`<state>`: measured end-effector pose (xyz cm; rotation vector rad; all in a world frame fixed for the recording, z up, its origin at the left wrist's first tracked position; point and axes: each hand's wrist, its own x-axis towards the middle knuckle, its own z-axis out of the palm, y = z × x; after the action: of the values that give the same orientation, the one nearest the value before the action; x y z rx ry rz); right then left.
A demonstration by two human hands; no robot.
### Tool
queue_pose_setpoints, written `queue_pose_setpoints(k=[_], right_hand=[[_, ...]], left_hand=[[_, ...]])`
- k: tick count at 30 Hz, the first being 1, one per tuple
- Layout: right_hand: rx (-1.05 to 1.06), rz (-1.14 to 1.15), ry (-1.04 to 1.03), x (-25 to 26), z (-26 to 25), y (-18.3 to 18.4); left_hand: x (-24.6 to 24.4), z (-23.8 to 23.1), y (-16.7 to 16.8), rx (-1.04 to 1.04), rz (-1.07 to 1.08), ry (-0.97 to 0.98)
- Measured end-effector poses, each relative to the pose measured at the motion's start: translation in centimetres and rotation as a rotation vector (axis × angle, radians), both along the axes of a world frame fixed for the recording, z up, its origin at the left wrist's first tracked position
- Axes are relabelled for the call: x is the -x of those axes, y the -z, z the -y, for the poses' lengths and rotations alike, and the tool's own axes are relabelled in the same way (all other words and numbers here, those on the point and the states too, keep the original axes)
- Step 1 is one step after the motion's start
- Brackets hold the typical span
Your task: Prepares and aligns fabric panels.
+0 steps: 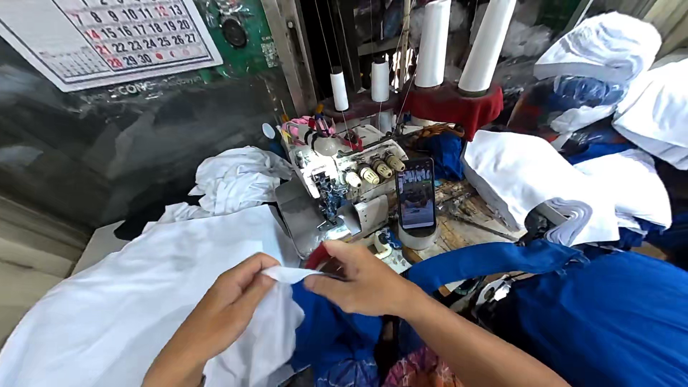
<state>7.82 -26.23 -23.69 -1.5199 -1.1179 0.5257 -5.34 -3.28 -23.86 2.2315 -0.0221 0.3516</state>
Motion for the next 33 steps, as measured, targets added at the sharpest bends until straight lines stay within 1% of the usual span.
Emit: queue_pose_setpoints(k=[3,5,6,7,9,10,11,12,14,16,17,18,20,22,24,25,28,30,31,32,33], right_hand=[[0.025,0.082,-0.006,0.7,-2.2,-1.1],[-0.007,0.153,0.019,0.2,-2.3,-2.3],[-0.005,0.161,0.024,-0.2,-1.8,-3.0],[-0.007,0.153,0.046,-0.5,-1.0,-3.6],[-0.034,0.07,0.105,-1.0,0.4,-4.2],[-0.064,0.007,0.131,-1.2,1.0,-4.2],[-0.101,-0.061,0.152,-1.3,1.4,-4.3],[-0.139,-0.119,0.168,-1.2,1.4,-4.3],[-0.192,-0.145,0.127,-0.7,1.0,-4.2],[-0.164,-0.061,-0.007,0.2,0.0,-4.3],[-0.137,0.006,-0.085,0.8,-0.5,-4.5],[-0.114,0.067,-0.152,1.4,-0.7,-4.8],[-0.113,0.121,-0.195,2.3,-0.4,-5.7],[-0.146,0.132,-0.139,2.1,0.6,-6.2],[-0.176,0.103,-0.089,1.4,1.7,-6.0],[-0.185,0.086,-0.103,1.2,2.0,-5.5],[-0.133,0.105,-0.186,1.6,1.4,-4.0],[-0.119,0.131,-0.119,1.9,1.5,-4.5],[-0.132,0.11,-0.05,1.8,2.0,-5.0],[-0.161,0.068,0.028,1.5,2.7,-5.5],[-0.208,0.023,0.108,1.2,3.2,-5.9]], left_hand=[[-1.6,2.6,-1.3,0.025,0.116,-0.124],[-1.2,2.9,-2.0,0.015,0.18,-0.132],[-0.3,2.7,-2.3,0.04,0.168,-0.108],[1.0,2.6,-2.4,0.077,0.108,-0.077],[3.9,3.8,-3.1,0.173,-0.128,-0.09],[4.8,4.1,-3.0,0.187,-0.236,-0.097],[5.5,4.0,-3.0,0.174,-0.289,-0.102],[6.2,3.2,-2.6,0.181,-0.256,-0.083],[7.3,-0.2,-1.1,0.367,-0.036,-0.001],[6.9,-0.2,-1.0,0.557,0.187,-0.062],[6.3,0.7,-1.0,0.542,0.255,-0.094],[5.6,2.0,-0.6,0.454,0.274,-0.108],[4.6,4.7,0.2,0.273,0.221,-0.084],[4.2,5.8,0.3,0.257,0.192,-0.062],[4.1,5.5,-0.9,0.285,0.19,-0.12],[3.8,5.4,-1.4,0.297,0.198,-0.139],[2.2,6.4,-2.1,0.197,0.263,-0.169],[2.6,6.7,-2.3,0.21,0.279,-0.136],[3.5,6.4,-1.8,0.232,0.238,-0.1],[4.9,5.9,-0.9,0.256,0.14,-0.058],[6.5,5.4,0.0,0.266,-0.01,-0.026]])
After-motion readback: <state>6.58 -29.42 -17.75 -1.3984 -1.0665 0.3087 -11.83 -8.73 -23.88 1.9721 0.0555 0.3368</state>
